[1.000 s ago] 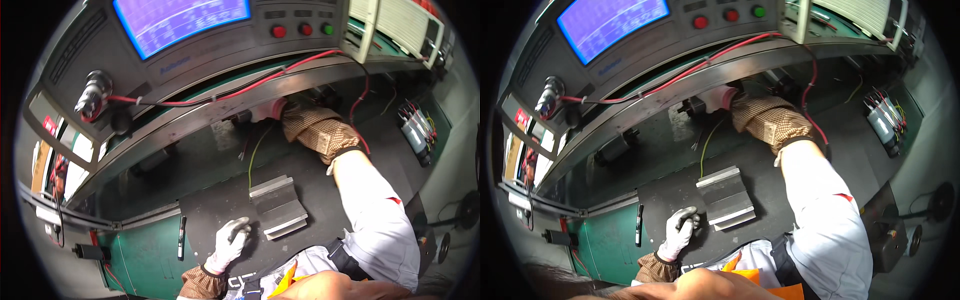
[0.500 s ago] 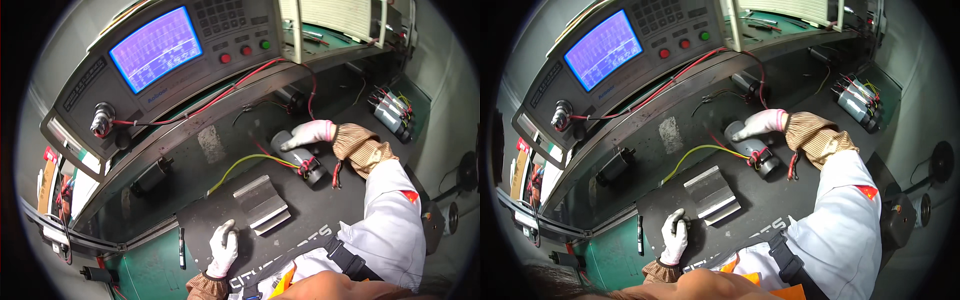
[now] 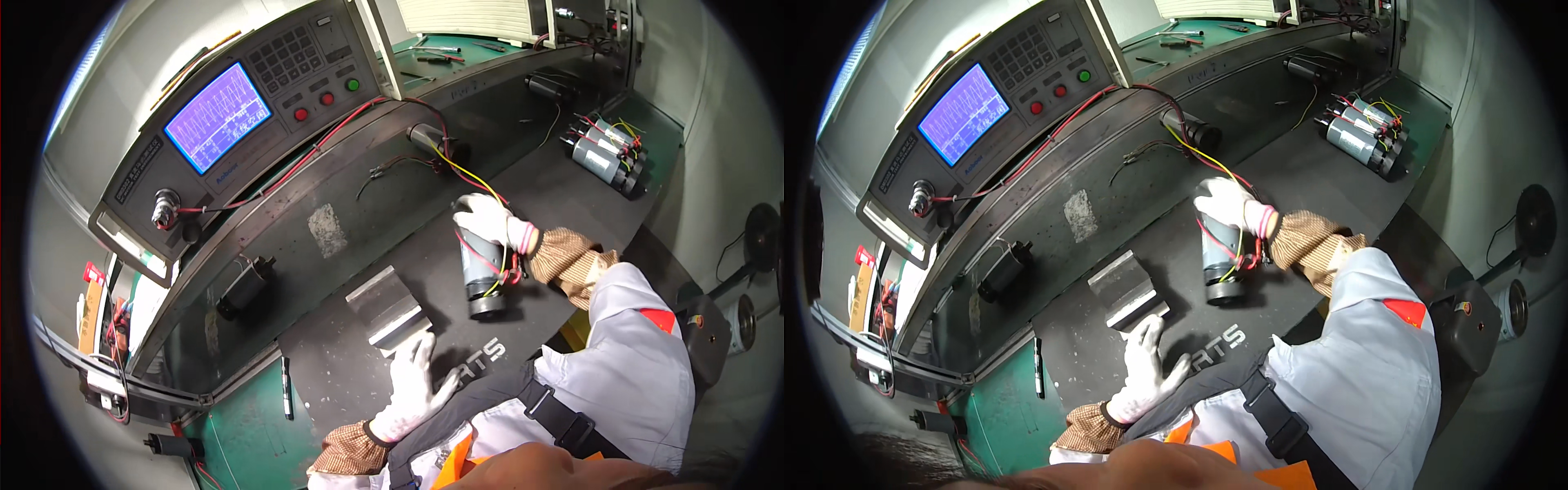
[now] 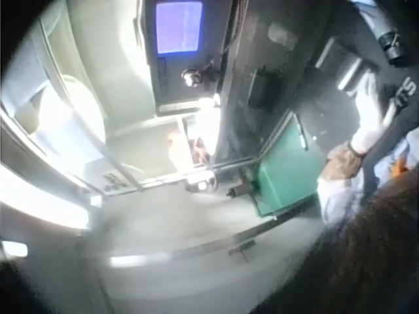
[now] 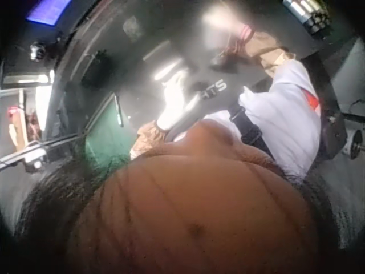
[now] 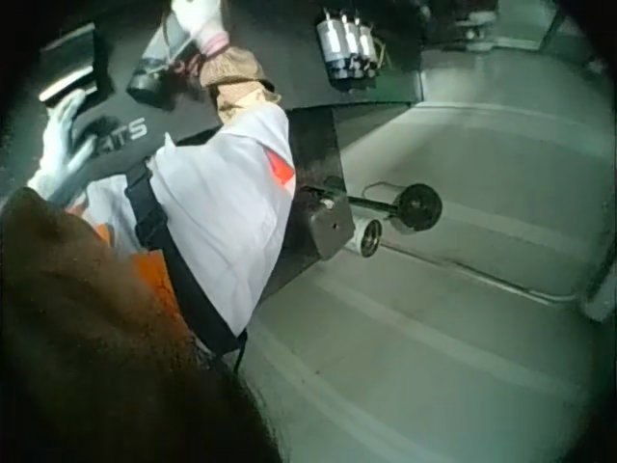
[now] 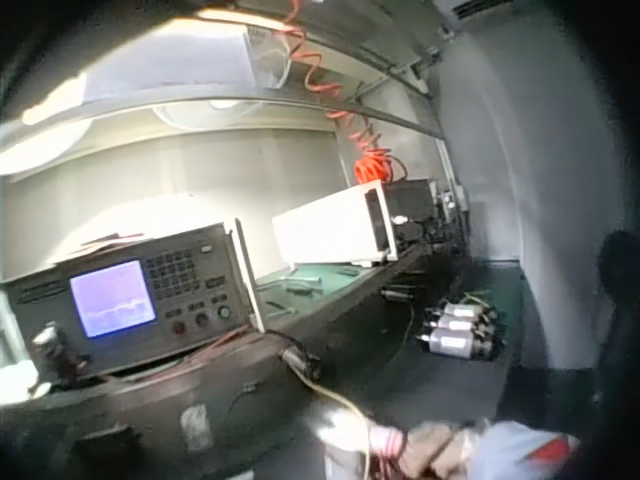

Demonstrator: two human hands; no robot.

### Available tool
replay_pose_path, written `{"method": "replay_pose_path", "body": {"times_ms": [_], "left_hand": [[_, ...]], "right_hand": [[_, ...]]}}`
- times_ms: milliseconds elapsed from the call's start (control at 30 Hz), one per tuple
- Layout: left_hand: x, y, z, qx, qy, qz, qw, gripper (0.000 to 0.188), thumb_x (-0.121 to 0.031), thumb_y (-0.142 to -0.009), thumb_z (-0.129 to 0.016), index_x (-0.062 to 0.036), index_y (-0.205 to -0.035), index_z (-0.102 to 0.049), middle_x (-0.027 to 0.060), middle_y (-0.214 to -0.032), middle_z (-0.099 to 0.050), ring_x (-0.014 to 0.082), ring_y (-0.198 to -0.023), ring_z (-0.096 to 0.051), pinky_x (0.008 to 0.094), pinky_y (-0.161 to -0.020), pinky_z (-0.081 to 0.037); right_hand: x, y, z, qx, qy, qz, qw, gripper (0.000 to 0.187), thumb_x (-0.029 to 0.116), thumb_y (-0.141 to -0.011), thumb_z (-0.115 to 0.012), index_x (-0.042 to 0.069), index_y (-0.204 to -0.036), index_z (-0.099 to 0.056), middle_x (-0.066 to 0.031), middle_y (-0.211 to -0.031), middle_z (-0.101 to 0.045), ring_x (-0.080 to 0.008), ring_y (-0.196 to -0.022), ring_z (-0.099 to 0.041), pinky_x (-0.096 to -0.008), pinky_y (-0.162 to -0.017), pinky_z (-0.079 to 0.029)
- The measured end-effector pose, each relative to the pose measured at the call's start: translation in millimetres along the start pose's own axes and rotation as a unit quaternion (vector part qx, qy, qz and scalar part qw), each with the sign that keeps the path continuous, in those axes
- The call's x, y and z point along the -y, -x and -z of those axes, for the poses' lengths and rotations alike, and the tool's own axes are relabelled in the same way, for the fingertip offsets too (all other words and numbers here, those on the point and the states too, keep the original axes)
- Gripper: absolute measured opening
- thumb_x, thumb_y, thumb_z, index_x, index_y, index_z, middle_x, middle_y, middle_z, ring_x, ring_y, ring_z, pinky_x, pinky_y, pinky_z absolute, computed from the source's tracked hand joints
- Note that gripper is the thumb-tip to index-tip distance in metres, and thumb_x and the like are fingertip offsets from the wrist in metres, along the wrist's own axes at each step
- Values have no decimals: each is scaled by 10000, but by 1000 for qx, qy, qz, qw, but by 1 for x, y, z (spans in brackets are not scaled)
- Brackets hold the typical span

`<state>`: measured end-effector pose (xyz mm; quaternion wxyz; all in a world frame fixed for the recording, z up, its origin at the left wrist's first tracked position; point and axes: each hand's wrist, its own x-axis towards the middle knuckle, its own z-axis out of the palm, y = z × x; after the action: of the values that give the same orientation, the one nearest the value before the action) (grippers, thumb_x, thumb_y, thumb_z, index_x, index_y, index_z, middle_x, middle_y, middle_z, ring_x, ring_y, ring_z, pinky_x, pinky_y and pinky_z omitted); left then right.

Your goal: The person tests electric motors by placing each motor onto a stand, connecting wire clips from a test machine to the motor leads, operating the machine, disconnecting the clips, and moving the tested motor to the shelf.

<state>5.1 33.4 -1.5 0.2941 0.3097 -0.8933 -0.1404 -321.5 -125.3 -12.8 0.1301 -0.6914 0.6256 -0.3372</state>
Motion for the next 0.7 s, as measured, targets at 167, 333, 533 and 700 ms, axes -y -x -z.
{"method": "replay_pose_path", "body": {"times_ms": [167, 333, 533, 700], "left_hand": [[-8, -3, -20, 10, -26, 32, 999, 937, -368, -691, -836, 100, -1375, -398, 331, -1358, -472, 488, -1204, -516, 516, -1020, -446], [-16, 39, -21, -16, -82, 90, 992, 1035, -305, -648, -909, 139, -1381, -329, 328, -1270, -542, 473, -1081, -617, 484, -929, -523], [-1, 34, 33, -7, 51, 152, 987, 1014, -278, -655, -926, 81, -1401, -339, 274, -1225, -537, 419, -1137, -586, 440, -996, -476], [45, -1, 110, -22, -40, 95, 994, 1016, -235, -631, -949, 8, -1407, -341, 245, -1314, -509, 348, -1224, -560, 389, -1055, -446]], "right_hand": [[30, 78, 13, 43, 30, -14, 998, 423, 344, -894, -645, 4, -1144, -648, -204, -1113, -649, -348, -1101, -606, -416, -968, -484], [50, 118, 27, 162, -64, -21, 984, 369, 248, -931, -621, -7, -1196, -647, -188, -1094, -703, -313, -1030, -682, -375, -935, -510], [78, 109, 36, 200, -161, -41, 966, 358, 276, -957, -622, -35, -1127, -668, -145, -916, -721, -158, -849, -660, -309, -806, -516], [117, 69, 30, 158, -355, -55, 920, 390, 245, -979, -609, -49, -1234, -613, -106, -1068, -710, -115, -983, -628, -265, -865, -500]]}}
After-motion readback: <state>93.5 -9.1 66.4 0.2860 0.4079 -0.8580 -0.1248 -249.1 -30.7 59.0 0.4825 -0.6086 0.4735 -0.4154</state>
